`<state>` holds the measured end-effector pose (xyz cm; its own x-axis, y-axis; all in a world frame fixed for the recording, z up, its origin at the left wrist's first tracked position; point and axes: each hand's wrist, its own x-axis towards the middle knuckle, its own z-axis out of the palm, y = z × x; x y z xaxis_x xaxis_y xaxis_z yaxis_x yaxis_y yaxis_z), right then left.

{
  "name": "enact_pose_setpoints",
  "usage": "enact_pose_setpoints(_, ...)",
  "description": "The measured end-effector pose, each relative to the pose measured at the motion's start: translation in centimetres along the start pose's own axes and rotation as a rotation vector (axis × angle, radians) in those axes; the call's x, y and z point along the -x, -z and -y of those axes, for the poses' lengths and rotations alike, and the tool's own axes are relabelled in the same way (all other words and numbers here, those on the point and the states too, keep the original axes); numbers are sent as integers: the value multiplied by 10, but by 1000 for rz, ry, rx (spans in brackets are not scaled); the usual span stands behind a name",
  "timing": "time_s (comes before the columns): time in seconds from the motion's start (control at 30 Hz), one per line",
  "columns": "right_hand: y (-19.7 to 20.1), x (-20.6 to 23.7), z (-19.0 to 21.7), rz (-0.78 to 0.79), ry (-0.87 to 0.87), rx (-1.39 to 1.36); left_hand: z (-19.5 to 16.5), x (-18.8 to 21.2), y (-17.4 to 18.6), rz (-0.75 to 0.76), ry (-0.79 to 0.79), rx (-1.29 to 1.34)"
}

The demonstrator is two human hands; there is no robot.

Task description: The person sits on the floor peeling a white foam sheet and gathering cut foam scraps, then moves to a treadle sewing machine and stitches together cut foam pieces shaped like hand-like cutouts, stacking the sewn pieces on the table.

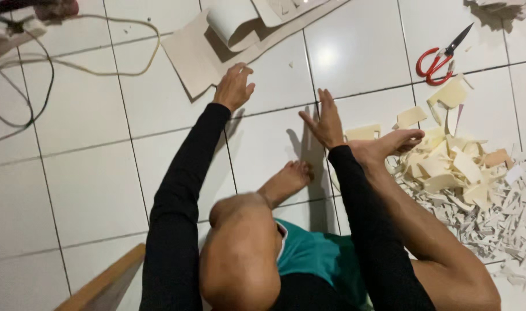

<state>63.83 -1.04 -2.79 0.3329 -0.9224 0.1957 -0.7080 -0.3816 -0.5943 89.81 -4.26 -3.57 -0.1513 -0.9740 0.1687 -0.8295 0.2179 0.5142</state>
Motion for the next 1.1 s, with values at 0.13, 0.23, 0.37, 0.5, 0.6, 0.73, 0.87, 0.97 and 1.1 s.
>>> enact_pose_setpoints(0.13,-24,-88,41,142,-25,108,11,-48,-10,16,-99,41)
enact_pose_setpoints(0.23,-48,-141,62,256,50,263,21,-87,-15,12,-127,85)
enact_pose_setpoints(0.37,-64,-173,60,436,186,499,38,-135,-10,130,-86,216)
enact_pose_setpoints(0.5,-41,-149,12,275,-161,455,43,-169,4,132,-235,222)
enact_pose_setpoints(0.6,-6,-95,-27,28,-462,417,35,-196,2,214,-292,267)
enact_pose_setpoints(0.73,37,-28,-83,-166,-679,225,10,-220,-33,260,-328,244)
enact_pose_setpoints(0.87,74,33,-121,-499,-874,75,-37,-216,-93,235,-395,185)
enact_pose_setpoints(0.97,80,79,-110,-557,-740,274,-83,-206,-134,214,-329,217)
enact_pose_setpoints(1.1,56,119,-77,-216,-385,523,-165,-171,-187,346,-282,10)
